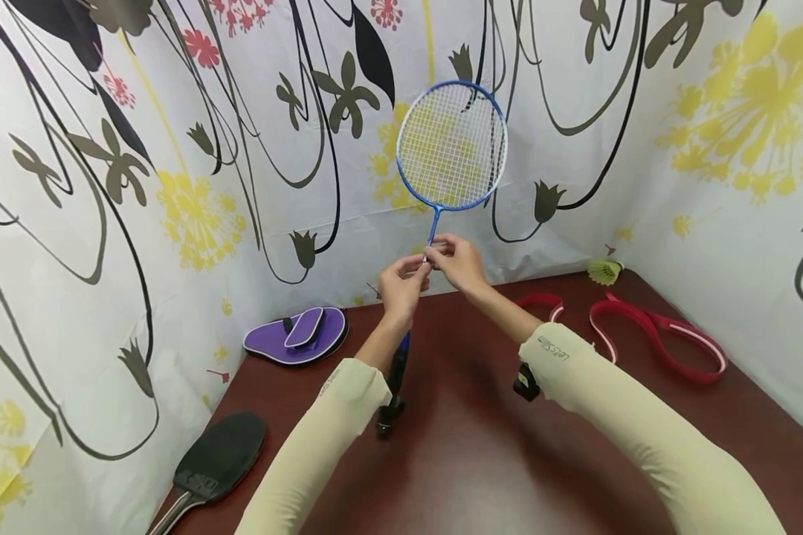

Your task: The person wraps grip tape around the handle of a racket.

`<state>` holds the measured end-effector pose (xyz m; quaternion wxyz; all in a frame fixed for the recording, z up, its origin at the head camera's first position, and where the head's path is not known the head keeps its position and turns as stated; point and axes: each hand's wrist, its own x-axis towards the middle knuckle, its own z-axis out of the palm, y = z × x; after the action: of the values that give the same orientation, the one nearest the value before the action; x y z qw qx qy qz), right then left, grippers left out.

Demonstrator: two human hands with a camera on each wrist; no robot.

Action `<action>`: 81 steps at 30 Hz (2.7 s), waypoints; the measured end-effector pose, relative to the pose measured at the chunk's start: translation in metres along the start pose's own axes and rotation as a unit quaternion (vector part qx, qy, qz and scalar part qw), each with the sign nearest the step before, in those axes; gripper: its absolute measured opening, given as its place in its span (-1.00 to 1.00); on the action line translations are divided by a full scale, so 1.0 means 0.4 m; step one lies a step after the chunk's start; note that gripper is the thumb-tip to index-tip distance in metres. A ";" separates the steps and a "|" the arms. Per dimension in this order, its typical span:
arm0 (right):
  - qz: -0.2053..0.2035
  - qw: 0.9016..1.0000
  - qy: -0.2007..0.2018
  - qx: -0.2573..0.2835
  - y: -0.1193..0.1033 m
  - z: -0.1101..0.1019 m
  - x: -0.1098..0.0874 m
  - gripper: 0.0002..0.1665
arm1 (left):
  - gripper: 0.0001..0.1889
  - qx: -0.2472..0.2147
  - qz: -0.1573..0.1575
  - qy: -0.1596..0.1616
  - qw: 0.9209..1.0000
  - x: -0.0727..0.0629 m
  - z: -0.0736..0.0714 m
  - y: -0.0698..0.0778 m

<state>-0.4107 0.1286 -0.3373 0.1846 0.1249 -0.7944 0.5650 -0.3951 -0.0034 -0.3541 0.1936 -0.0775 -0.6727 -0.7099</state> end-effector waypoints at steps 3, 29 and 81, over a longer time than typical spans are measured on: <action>-0.010 1.000 0.002 -0.006 -0.024 -0.007 0.023 -0.48 | -0.85 -0.005 0.014 -0.013 1.000 0.014 -0.003 0.023; -0.036 0.999 -0.014 0.011 -0.100 -0.029 0.067 -0.54 | -0.55 0.131 0.006 -0.283 0.950 -0.090 -0.185 -0.134; -0.084 0.949 -0.092 -0.289 0.476 -0.290 -0.009 -0.68 | -0.37 0.090 -0.045 -0.282 0.954 -0.116 -0.191 -0.176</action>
<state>-0.4671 0.3009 -0.4669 0.1858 0.1838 -0.9239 0.2795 -0.3680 -0.0693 -0.4428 -0.0304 -0.2266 -0.7639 -0.6035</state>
